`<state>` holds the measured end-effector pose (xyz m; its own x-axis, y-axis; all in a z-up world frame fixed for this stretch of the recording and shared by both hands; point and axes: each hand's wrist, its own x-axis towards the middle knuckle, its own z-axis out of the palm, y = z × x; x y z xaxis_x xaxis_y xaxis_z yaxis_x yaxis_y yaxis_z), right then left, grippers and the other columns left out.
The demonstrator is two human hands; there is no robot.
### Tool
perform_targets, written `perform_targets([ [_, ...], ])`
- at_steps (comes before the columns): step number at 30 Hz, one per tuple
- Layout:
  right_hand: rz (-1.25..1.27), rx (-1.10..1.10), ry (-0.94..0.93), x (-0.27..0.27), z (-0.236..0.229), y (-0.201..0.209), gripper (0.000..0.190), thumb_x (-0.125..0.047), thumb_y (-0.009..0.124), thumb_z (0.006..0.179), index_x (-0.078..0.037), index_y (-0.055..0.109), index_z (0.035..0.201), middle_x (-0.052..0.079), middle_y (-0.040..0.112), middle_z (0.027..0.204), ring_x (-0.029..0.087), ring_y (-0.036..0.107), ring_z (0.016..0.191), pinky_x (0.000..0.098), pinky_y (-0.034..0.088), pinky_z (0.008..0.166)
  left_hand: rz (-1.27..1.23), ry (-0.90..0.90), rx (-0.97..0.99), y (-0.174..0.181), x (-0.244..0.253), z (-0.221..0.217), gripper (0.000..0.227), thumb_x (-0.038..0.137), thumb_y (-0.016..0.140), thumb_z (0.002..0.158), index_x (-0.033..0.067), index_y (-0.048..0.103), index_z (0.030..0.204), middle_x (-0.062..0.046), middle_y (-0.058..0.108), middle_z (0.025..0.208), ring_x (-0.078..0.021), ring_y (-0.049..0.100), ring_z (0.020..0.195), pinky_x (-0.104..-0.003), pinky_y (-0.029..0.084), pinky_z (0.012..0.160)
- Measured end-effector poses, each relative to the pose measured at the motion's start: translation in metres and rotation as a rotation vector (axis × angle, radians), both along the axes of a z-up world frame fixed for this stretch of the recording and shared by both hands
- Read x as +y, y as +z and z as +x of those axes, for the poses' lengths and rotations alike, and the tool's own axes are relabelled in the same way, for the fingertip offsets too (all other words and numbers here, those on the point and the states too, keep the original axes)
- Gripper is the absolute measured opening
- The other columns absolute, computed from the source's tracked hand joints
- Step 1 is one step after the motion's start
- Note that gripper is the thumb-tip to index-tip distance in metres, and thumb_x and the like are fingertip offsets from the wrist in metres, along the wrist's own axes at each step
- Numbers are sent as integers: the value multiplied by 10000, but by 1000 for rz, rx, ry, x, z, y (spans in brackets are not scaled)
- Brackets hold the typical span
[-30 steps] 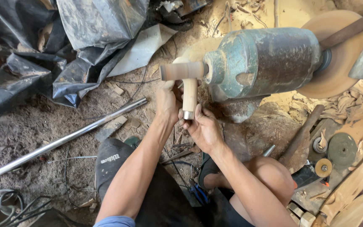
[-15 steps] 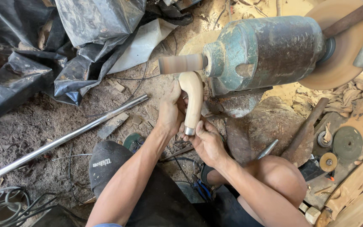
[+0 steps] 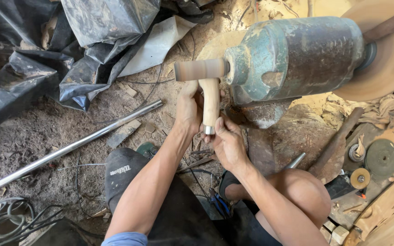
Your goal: The person inserts a metal tube into a wooden handle and then uses a bench grinder to smooth and polish the wooden surface. The person rotates the handle against the grinding wheel to even out the surface.
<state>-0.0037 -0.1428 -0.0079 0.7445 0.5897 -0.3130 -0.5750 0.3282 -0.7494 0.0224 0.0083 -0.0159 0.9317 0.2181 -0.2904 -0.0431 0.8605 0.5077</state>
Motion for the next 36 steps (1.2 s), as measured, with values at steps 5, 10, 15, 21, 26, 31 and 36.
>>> perform_targets([
  [5,-33,-15,-23,11,23,-3,297,-258,487,1105,12,602,1156,137,692,929,192,646,807,297,521,699,-33,-3,23,-12,9,28,465,370,419,1076,-50,599,1165,-184,685,909,-221,652,723,-349,572,601],
  [10,-33,-25,-28,15,26,-3,285,-237,505,1083,11,609,1180,140,695,957,189,648,821,299,525,709,-95,20,105,-9,13,32,467,390,430,1044,-40,594,1123,-180,693,886,-241,676,710,-363,587,580],
  [15,-15,-54,4,6,5,-7,319,-249,506,1097,27,602,1224,133,687,982,171,602,815,313,522,765,-3,-24,-34,-9,7,6,485,402,523,1059,-47,594,1230,-185,690,978,-229,690,797,-352,591,652],
  [21,10,-42,20,0,-8,-10,353,-259,498,1091,18,593,1289,115,680,990,158,583,834,306,490,783,-29,-15,-52,1,3,-8,537,476,522,1041,-28,594,1213,-135,696,1034,-225,718,800,-351,602,638],
  [26,44,-63,48,-4,-16,-7,355,-252,494,1124,51,572,1291,134,688,1022,173,592,866,324,499,805,13,-55,-35,8,0,-19,518,471,436,1098,-8,571,1242,-166,699,986,-229,713,768,-338,611,608],
  [31,4,-34,34,-8,-26,1,405,-253,493,1072,27,543,1361,125,689,1008,178,610,866,321,514,799,12,-78,-32,14,-4,-26,464,435,423,1120,11,510,1288,-156,670,961,-259,721,787,-352,623,634],
  [36,-4,-33,14,-3,-15,5,410,-263,501,1086,44,549,1353,125,669,985,184,610,854,318,514,773,-77,-37,9,11,-5,-12,507,456,438,1086,-14,558,1232,-144,687,973,-243,708,778,-360,610,634],
])
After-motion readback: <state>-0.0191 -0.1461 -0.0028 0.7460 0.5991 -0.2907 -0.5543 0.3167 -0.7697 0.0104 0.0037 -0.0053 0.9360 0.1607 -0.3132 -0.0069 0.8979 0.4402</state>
